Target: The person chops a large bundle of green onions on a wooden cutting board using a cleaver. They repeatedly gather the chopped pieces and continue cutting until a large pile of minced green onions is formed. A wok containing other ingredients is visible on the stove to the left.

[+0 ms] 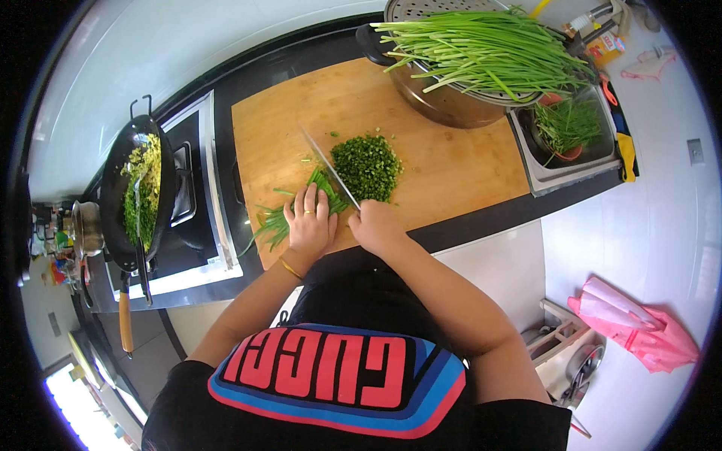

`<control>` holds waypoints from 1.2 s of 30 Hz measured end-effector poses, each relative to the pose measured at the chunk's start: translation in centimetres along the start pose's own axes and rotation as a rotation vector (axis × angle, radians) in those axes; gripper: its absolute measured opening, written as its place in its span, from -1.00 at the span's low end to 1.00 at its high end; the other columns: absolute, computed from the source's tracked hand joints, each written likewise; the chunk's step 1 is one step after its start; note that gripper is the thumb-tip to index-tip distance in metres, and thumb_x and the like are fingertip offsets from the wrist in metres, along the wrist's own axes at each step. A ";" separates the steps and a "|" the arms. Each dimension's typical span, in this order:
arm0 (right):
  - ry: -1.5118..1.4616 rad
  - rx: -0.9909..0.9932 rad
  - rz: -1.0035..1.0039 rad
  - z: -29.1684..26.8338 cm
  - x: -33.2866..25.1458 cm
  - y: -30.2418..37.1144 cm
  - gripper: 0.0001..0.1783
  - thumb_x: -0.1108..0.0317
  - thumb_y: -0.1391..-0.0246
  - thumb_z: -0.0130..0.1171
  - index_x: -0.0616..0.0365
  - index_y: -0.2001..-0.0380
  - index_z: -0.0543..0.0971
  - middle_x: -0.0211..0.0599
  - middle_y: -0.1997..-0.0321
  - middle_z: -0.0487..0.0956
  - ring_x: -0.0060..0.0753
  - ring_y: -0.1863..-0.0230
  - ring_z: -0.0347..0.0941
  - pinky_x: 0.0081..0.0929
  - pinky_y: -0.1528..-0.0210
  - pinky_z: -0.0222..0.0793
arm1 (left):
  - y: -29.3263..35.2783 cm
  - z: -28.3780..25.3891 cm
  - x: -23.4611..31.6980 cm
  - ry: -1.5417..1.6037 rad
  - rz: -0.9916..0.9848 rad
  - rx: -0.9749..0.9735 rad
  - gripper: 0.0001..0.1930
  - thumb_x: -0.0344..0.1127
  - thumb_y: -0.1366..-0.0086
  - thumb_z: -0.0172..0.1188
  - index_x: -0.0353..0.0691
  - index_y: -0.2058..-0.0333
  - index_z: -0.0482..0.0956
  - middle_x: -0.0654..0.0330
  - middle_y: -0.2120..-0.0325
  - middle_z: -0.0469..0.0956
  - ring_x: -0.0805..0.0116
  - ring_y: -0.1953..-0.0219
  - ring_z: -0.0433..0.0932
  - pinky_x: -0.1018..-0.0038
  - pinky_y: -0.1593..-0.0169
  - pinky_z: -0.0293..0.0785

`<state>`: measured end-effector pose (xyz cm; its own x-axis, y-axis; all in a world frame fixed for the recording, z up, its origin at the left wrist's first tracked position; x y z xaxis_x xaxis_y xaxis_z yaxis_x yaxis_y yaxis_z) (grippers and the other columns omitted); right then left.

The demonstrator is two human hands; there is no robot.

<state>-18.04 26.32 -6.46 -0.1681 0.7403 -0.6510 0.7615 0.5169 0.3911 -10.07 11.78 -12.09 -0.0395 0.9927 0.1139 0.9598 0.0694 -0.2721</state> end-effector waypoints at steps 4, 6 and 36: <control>0.004 0.035 0.020 -2.8 -0.4 2.2 -0.73 0.30 0.00 0.03 0.33 0.55 0.49 0.15 0.52 0.52 0.17 0.40 0.47 -0.06 0.32 0.37 | 0.2 -0.2 -0.1 0.081 -0.025 -0.003 -0.51 -0.16 -0.13 0.09 -0.28 -0.01 0.36 0.00 -0.09 0.26 0.02 -0.14 0.21 -0.05 -0.12 0.07; 0.066 -0.030 0.031 -3.1 -0.1 3.3 -0.74 0.31 0.01 0.02 0.34 0.56 0.48 0.16 0.52 0.51 0.19 0.40 0.47 -0.06 0.32 0.37 | 0.1 -0.2 -0.1 0.099 -0.036 0.005 -0.53 -0.20 -0.13 0.09 -0.28 -0.01 0.36 0.02 -0.09 0.26 0.04 -0.15 0.21 -0.03 -0.13 0.06; -0.006 0.009 0.051 -4.3 -0.8 4.2 -0.73 0.31 -0.04 0.01 0.34 0.56 0.45 0.14 0.57 0.48 0.19 0.45 0.44 -0.09 0.35 0.35 | 0.2 0.2 -0.5 0.170 -0.056 0.071 -0.57 -0.29 -0.09 0.17 -0.24 0.04 0.38 0.07 -0.06 0.31 0.10 -0.15 0.26 0.02 -0.12 0.10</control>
Point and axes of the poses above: each hand's wrist, its own y-axis away from the middle knuckle, its own z-axis out of the palm, x = y × z, the point moved 1 cm from there along -y, towards the middle knuckle
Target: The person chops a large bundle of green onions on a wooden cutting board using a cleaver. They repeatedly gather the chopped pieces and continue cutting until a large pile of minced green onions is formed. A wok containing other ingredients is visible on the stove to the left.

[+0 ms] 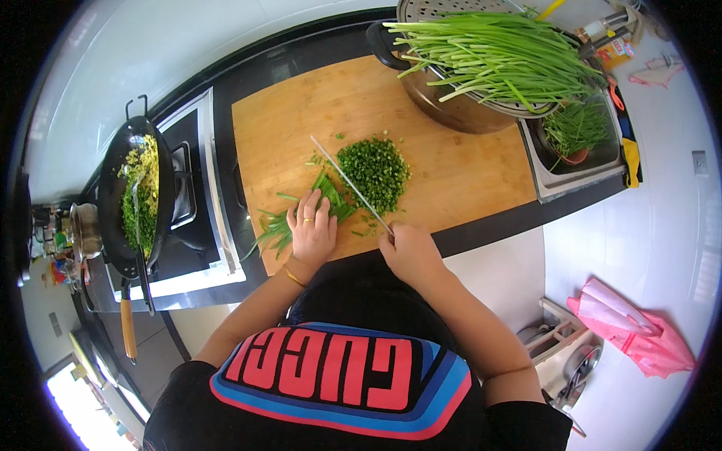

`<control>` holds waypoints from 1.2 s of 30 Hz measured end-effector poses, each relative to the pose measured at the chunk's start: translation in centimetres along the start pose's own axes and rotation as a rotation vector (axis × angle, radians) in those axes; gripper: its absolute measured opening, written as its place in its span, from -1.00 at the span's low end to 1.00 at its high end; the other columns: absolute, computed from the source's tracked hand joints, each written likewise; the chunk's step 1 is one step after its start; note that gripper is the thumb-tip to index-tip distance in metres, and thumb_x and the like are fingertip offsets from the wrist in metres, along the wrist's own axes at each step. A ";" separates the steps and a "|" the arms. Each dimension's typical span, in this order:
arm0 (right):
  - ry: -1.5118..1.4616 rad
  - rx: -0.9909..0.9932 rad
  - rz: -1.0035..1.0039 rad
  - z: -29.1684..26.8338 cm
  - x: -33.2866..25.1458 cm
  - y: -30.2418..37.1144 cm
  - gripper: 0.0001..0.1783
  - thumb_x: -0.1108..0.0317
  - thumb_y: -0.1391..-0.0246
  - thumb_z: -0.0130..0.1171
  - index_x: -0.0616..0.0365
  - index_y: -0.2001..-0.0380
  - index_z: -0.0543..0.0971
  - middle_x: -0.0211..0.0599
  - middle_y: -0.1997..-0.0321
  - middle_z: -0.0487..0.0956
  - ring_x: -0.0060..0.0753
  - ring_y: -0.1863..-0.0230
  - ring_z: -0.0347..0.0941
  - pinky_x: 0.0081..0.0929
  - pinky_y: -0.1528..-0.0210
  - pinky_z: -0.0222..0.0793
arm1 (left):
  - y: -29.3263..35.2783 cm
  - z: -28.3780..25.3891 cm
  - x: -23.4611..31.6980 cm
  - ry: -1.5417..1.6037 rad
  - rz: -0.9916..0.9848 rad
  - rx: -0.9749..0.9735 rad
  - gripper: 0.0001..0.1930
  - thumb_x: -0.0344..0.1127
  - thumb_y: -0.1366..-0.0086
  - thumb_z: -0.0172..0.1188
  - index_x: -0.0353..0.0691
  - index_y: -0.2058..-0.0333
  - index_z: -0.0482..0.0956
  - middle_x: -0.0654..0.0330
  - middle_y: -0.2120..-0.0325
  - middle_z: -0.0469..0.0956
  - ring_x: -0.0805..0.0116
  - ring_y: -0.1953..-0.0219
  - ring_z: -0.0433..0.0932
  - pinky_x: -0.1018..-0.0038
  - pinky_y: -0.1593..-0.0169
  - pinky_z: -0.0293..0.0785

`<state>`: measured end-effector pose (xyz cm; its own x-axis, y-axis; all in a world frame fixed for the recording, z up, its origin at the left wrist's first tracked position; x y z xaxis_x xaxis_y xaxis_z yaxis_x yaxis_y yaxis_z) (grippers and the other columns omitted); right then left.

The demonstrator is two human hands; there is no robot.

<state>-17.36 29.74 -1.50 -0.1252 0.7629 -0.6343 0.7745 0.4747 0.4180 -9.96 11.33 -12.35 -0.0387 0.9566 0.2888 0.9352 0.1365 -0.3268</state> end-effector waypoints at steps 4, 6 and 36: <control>0.033 -0.026 -0.019 0.5 -0.4 0.9 -0.72 0.32 -0.05 0.01 0.34 0.58 0.46 0.17 0.57 0.48 0.20 0.44 0.45 -0.06 0.33 0.35 | 0.1 0.0 -0.3 0.031 -0.005 0.002 -0.57 -0.25 -0.09 0.19 -0.22 0.05 0.39 0.07 -0.03 0.33 0.11 -0.15 0.27 0.00 -0.10 0.14; 0.032 -0.039 -0.005 0.7 -0.8 1.2 -0.73 0.32 -0.05 0.00 0.34 0.57 0.46 0.18 0.56 0.48 0.20 0.43 0.45 -0.04 0.32 0.35 | 0.0 0.0 -0.3 0.031 -0.005 -0.001 -0.56 -0.26 -0.08 0.20 -0.21 0.04 0.39 0.08 -0.02 0.34 0.11 -0.14 0.28 0.01 -0.10 0.14; 0.077 -0.182 0.061 3.6 -2.6 -4.2 -0.76 0.36 -0.01 -0.01 0.39 0.38 0.46 0.18 0.45 0.54 0.17 0.36 0.51 -0.02 0.26 0.41 | -0.5 0.4 -0.3 -0.049 0.070 0.038 -0.78 -0.34 -0.11 0.11 -0.21 0.24 0.51 0.10 0.05 0.40 0.16 -0.03 0.34 0.12 -0.03 0.19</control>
Point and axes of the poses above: each hand's wrist, its own y-axis away from the middle knuckle, its own z-axis out of the palm, x = y × z, the point moved 1 cm from there along -y, towards the middle knuckle
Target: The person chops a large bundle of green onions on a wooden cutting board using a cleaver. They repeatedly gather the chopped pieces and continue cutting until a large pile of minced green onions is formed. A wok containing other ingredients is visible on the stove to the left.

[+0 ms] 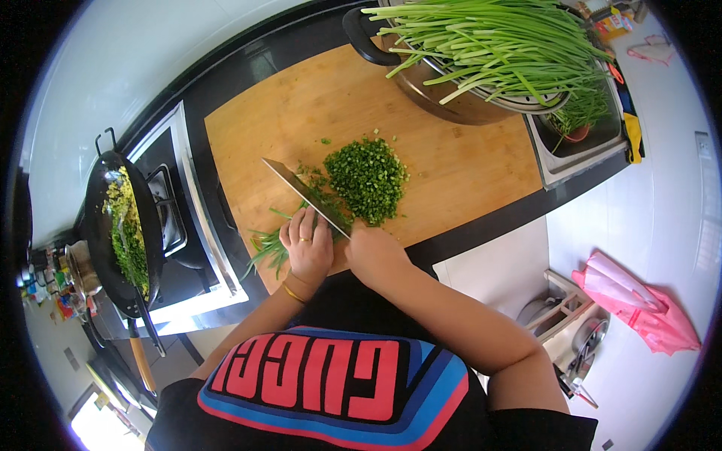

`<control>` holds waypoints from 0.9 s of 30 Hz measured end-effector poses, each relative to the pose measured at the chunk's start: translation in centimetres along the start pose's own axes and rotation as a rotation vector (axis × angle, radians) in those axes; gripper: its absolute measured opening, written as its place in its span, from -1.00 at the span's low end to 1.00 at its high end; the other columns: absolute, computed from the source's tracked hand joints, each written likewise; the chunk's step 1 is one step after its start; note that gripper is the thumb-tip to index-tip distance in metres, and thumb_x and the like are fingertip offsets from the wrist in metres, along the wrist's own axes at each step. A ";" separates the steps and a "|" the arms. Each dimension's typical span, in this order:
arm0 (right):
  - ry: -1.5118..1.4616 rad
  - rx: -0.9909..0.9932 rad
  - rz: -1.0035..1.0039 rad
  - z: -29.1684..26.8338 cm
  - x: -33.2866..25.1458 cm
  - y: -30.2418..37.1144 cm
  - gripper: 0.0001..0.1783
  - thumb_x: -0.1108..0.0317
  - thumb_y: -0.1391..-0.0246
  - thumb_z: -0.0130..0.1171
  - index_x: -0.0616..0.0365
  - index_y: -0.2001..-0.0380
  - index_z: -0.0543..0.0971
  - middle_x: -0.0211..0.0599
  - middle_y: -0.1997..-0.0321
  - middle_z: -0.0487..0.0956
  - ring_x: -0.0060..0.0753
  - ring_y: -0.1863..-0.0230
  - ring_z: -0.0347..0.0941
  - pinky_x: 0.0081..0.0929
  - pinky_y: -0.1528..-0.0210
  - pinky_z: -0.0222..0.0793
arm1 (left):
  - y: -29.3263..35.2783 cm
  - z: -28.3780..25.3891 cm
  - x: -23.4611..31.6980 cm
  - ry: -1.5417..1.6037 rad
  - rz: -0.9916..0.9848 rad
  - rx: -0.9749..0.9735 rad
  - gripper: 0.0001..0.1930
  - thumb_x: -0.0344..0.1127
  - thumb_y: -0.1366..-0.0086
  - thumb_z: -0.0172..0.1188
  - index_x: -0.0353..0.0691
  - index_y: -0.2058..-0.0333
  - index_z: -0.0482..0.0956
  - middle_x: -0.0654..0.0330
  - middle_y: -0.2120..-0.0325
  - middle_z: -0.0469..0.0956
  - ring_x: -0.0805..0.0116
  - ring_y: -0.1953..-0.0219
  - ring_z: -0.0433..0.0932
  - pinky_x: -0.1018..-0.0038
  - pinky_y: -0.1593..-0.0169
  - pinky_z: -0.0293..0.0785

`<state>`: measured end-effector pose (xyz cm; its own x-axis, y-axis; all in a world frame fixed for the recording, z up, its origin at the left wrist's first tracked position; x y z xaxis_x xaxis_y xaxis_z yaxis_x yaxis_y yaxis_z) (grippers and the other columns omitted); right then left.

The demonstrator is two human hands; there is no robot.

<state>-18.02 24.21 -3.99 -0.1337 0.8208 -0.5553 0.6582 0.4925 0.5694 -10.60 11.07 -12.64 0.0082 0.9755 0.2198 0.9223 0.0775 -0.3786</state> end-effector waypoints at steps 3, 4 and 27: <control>0.036 -0.063 0.108 -0.7 2.0 3.3 -0.78 0.37 -0.01 -0.01 0.38 0.40 0.43 0.18 0.52 0.50 0.20 0.40 0.47 -0.02 0.30 0.38 | 0.0 0.1 0.2 -0.011 -0.001 0.014 -0.67 -0.41 0.00 0.19 -0.23 0.18 0.49 0.12 0.06 0.41 0.15 -0.03 0.35 0.17 -0.04 0.18; 0.040 -0.070 0.093 -0.5 2.0 3.0 -0.77 0.37 -0.01 -0.01 0.38 0.39 0.44 0.19 0.49 0.51 0.19 0.38 0.48 -0.03 0.28 0.39 | -0.1 0.0 0.1 -0.011 -0.002 0.007 -0.67 -0.41 0.00 0.19 -0.23 0.18 0.49 0.12 0.06 0.40 0.16 -0.03 0.35 0.17 -0.04 0.18; -0.042 0.217 -0.119 0.8 1.0 -2.4 -0.72 0.31 0.01 0.08 0.32 0.63 0.50 0.13 0.58 0.50 0.14 0.46 0.49 -0.09 0.38 0.42 | -0.1 -0.5 0.3 -0.005 -0.023 0.034 -0.75 -0.33 -0.09 0.13 -0.19 0.21 0.51 0.12 0.06 0.41 0.19 -0.03 0.35 0.13 -0.05 0.20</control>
Point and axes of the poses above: each hand's wrist, its own y-axis away from the middle knuckle, its own z-axis out of the palm, x = y × z, the point moved 1 cm from there along -y, towards the middle knuckle
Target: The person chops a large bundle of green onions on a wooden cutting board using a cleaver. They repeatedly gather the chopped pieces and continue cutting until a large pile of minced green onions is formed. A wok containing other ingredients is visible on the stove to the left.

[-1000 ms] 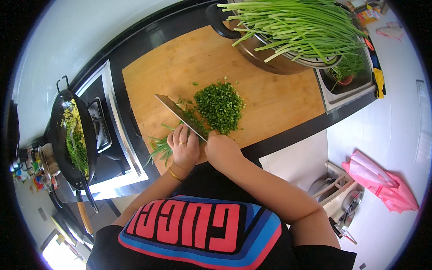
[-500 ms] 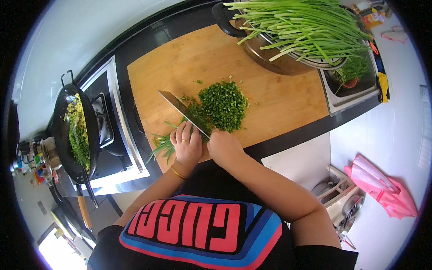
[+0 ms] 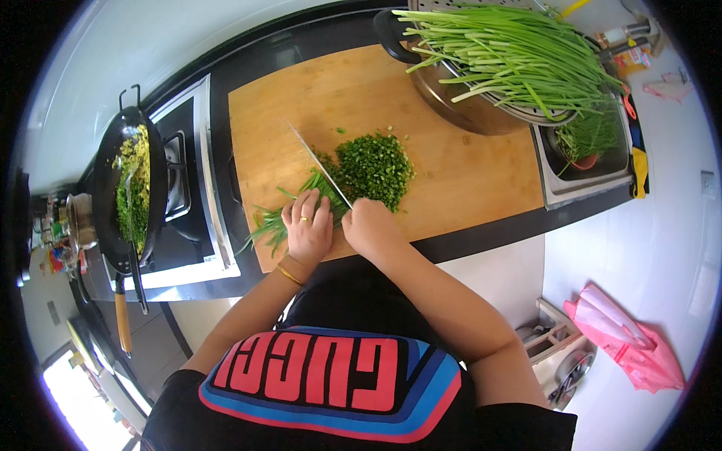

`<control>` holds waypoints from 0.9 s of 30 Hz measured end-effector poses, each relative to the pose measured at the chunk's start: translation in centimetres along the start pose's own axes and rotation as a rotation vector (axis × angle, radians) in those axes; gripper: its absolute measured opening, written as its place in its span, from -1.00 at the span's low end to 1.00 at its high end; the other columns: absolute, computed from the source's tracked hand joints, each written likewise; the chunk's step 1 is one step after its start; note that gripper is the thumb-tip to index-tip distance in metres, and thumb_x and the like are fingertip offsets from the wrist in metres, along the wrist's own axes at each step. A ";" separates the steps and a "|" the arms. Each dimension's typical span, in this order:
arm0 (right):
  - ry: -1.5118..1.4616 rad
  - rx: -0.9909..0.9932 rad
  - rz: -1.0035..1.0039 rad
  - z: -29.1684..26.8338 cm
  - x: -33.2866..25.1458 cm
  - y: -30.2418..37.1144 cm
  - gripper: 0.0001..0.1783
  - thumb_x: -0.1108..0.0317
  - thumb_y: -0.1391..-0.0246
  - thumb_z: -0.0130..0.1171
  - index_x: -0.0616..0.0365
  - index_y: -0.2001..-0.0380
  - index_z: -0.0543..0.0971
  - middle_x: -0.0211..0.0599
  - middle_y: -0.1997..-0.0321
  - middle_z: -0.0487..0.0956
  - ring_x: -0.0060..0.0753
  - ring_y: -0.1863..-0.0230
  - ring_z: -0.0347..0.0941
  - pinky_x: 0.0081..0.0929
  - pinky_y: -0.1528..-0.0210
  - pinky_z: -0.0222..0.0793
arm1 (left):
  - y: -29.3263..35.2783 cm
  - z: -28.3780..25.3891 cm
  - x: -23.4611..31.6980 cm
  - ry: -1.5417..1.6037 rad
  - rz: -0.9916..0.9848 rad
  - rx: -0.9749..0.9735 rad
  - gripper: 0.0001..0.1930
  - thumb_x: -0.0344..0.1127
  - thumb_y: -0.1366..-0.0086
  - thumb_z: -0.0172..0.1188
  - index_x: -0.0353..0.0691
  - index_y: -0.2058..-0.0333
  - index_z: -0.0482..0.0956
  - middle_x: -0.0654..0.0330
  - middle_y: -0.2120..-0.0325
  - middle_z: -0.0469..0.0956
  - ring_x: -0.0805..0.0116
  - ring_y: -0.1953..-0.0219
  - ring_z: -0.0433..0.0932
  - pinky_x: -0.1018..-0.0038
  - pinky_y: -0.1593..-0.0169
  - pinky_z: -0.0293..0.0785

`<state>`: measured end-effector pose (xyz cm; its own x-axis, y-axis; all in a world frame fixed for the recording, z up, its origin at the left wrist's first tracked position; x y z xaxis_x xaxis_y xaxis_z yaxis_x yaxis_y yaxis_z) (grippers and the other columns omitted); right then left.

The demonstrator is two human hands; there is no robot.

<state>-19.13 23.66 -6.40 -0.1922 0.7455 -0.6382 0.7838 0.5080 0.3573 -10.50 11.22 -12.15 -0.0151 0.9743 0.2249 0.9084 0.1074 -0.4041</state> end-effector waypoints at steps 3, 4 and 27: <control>-0.118 -0.009 0.010 -1.5 0.4 1.9 -0.73 0.31 -0.01 0.06 0.34 0.58 0.48 0.12 0.61 0.48 0.14 0.52 0.45 -0.13 0.43 0.37 | 0.0 -0.1 0.1 0.015 -0.018 0.011 -0.75 -0.32 -0.10 0.13 -0.18 0.21 0.51 0.13 0.06 0.40 0.19 -0.03 0.34 0.12 -0.05 0.20; -0.149 -0.008 0.015 -2.4 0.1 2.5 -0.73 0.31 -0.02 0.07 0.35 0.55 0.48 0.11 0.61 0.48 0.13 0.53 0.45 -0.15 0.45 0.36 | 0.1 0.0 0.1 0.018 -0.026 0.014 -0.76 -0.32 -0.11 0.13 -0.18 0.21 0.51 0.13 0.06 0.40 0.19 -0.03 0.34 0.12 -0.05 0.20; 0.371 0.652 -0.276 -6.8 13.1 3.8 -0.46 0.18 0.06 0.28 0.23 0.02 0.44 -0.12 0.31 0.54 -0.05 0.34 0.49 -0.27 0.32 0.42 | 0.3 -0.2 0.3 0.038 -0.043 0.007 -0.68 -0.37 -0.07 0.18 -0.21 0.15 0.47 0.12 0.03 0.38 0.15 -0.07 0.33 0.13 -0.09 0.17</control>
<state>-22.64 38.28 -8.73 -0.5242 0.7826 -0.3357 0.8443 0.4264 -0.3245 -10.16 11.51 -12.05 -0.0385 0.9604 0.2758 0.9042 0.1509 -0.3995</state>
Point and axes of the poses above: each hand's wrist, its own y-axis away from the middle knuckle, its own z-axis out of the palm, x = y × z, the point moved 1 cm from there along -y, towards the middle knuckle
